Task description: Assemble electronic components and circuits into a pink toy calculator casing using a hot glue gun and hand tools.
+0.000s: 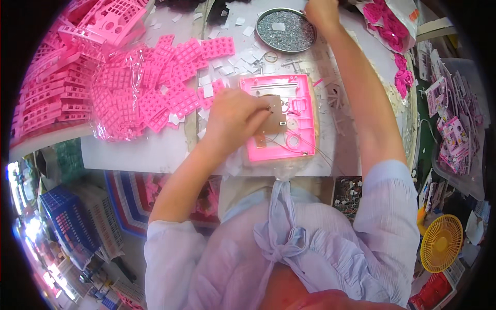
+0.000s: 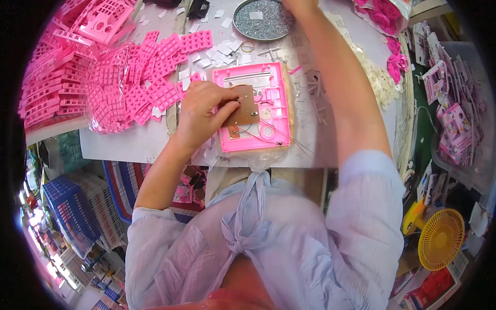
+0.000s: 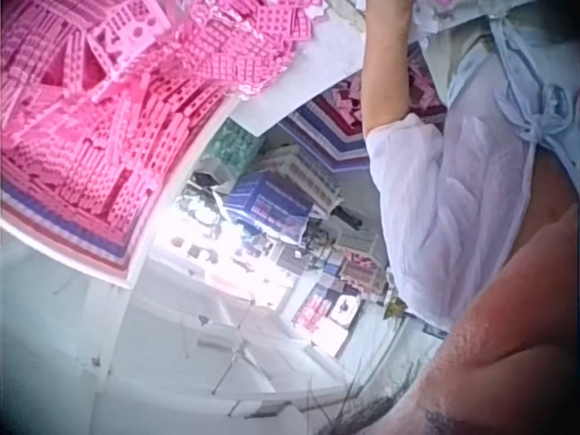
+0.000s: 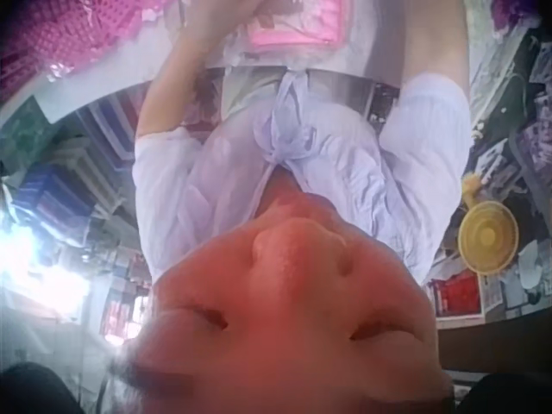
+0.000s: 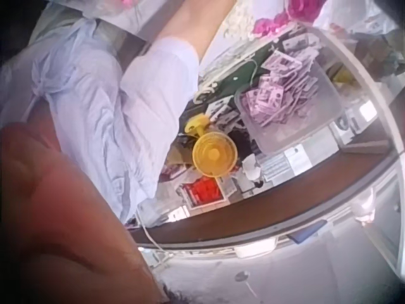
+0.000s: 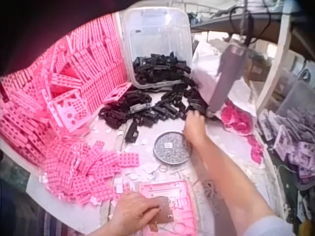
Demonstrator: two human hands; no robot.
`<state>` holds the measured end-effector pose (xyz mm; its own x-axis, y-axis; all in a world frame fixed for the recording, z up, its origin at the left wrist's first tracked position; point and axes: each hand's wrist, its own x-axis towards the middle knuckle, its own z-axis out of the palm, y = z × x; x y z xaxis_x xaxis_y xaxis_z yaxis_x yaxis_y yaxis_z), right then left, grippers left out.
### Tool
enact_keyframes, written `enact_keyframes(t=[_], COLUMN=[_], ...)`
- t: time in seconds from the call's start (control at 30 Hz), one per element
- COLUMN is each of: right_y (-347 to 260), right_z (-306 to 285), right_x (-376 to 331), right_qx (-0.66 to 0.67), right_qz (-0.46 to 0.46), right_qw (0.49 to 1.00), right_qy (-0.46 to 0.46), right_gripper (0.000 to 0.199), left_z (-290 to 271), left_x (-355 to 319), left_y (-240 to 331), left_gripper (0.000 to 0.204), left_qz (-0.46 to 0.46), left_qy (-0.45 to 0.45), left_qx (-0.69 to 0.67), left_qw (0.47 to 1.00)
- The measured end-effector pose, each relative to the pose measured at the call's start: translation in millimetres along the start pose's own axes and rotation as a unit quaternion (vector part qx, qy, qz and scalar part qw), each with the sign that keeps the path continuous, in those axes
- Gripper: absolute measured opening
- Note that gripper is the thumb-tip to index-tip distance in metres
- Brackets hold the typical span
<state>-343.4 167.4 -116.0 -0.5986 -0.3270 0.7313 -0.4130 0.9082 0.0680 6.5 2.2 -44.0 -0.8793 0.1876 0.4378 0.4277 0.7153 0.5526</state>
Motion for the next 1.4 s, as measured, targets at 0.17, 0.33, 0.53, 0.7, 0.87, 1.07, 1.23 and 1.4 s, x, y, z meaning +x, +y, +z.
enact_keyframes(t=[0.17, 0.33, 0.53, 0.7, 0.87, 1.07, 1.23, 1.4], right_y=[9.7, 24.2, -12.8, -55.6, -83.8, -42.7, -32.4, -55.5], right_z=[2.8, -25.4, -226.6, -304.4, -276.1, -267.8, -257.0, -257.0], right_x=[26.8, 17.6, -5.2, -44.3, -79.0, -108.5, -111.1, -95.4], right_qx=[0.112, 0.228, 0.433, 0.377, 0.474, 0.469, 0.448, 0.343], right_qz=[0.200, 0.124, -0.001, -0.246, -0.243, -0.131, -0.147, -0.181], right_qw=[0.957, 0.965, 0.896, 0.833, 0.785, 0.807, 0.804, 0.900], right_qy=[-0.180, 0.030, -0.093, -0.321, -0.315, -0.335, -0.362, -0.197], right_gripper=[0.030, 0.016, 0.033, 0.035, 0.045, 0.047, 0.040, 0.041], left_z=[-3.7, -1.9, -8.3, -11.1, -11.5, -18.2, -19.4, -22.0], left_x=[-2.8, 1.3, -2.7, 2.7, 4.6, 7.0, 22.7, 24.8], left_y=[-3.1, -3.1, -7.4, -15.3, -16.6, -12.3, -17.2, -17.7], left_gripper=[0.013, 0.013, 0.015, 0.018, 0.015, 0.015, 0.014, 0.013], left_qz=[-0.066, -0.059, -0.152, -0.189, -0.165, -0.119, -0.019, -0.045], left_qy=[0.013, -0.010, -0.013, 0.011, 0.002, -0.046, -0.080, -0.088], left_qx=[0.001, -0.053, -0.145, -0.170, -0.168, -0.138, -0.083, -0.074], left_qw=[0.998, 0.997, 0.978, 0.967, 0.972, 0.982, 0.993, 0.992])
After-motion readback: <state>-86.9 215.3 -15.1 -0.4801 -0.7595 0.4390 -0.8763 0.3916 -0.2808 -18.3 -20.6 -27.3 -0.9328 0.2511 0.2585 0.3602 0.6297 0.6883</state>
